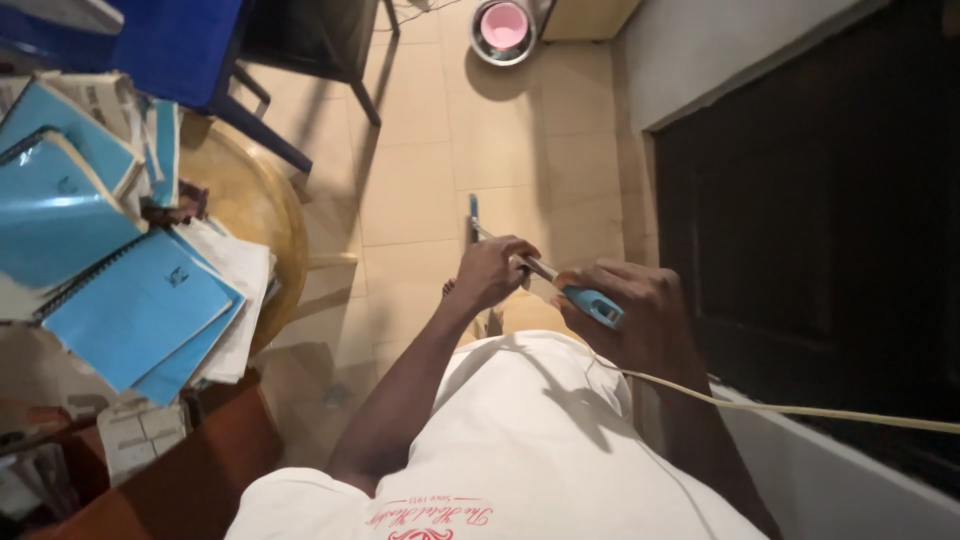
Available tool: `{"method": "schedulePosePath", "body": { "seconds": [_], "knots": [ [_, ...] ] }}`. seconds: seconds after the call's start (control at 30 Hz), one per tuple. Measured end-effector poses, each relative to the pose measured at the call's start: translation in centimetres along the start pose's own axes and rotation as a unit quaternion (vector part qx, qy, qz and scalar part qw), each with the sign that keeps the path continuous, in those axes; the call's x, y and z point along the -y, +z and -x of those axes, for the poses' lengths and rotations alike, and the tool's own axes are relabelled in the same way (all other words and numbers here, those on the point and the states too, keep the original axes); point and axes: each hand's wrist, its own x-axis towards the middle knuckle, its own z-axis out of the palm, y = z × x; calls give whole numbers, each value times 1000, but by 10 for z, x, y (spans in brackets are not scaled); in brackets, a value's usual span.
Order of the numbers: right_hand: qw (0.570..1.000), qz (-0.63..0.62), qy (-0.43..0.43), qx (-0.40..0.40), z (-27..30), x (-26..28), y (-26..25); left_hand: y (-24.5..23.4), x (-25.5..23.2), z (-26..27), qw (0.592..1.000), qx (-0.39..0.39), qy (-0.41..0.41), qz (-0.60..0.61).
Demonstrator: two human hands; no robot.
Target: The recorder is mopping a tiled floor using a squeegee with a cloth attached.
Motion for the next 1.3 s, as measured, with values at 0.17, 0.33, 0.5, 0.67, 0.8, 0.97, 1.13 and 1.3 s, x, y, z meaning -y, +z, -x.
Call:
{"method": "schedulePosePath", "body": {
  "seconds": [0.17,0.33,0.5,0.67,0.8,0.97,1.13,1.3],
  "knots": [
    [998,-38,7,49,-26,4,6,-29,9,21,996,-68,-46,-28],
    [972,-223,-23,72,-39,-20,16,-43,26,15,989,-99,-73,-82],
    [986,-134,41,89,-54,-33,-6,-34,25,-12,986,-108,-99,-74],
    [992,-82,55,76,-43,-78,-22,2,5,-62,991,-64,-100,-65],
    [998,-12,40,43,-34,-103,-47,38,-17,-109,993,15,-100,-55],
    [998,21,56,30,-27,-126,-66,73,-23,-152,998,54,4,-42],
    [997,24,66,16,-27,-136,-92,66,-56,-162,997,58,53,-18],
    [1000,-22,8,5,-40,-148,-95,48,-52,-157,1000,2,13,-14]
  ]
}}
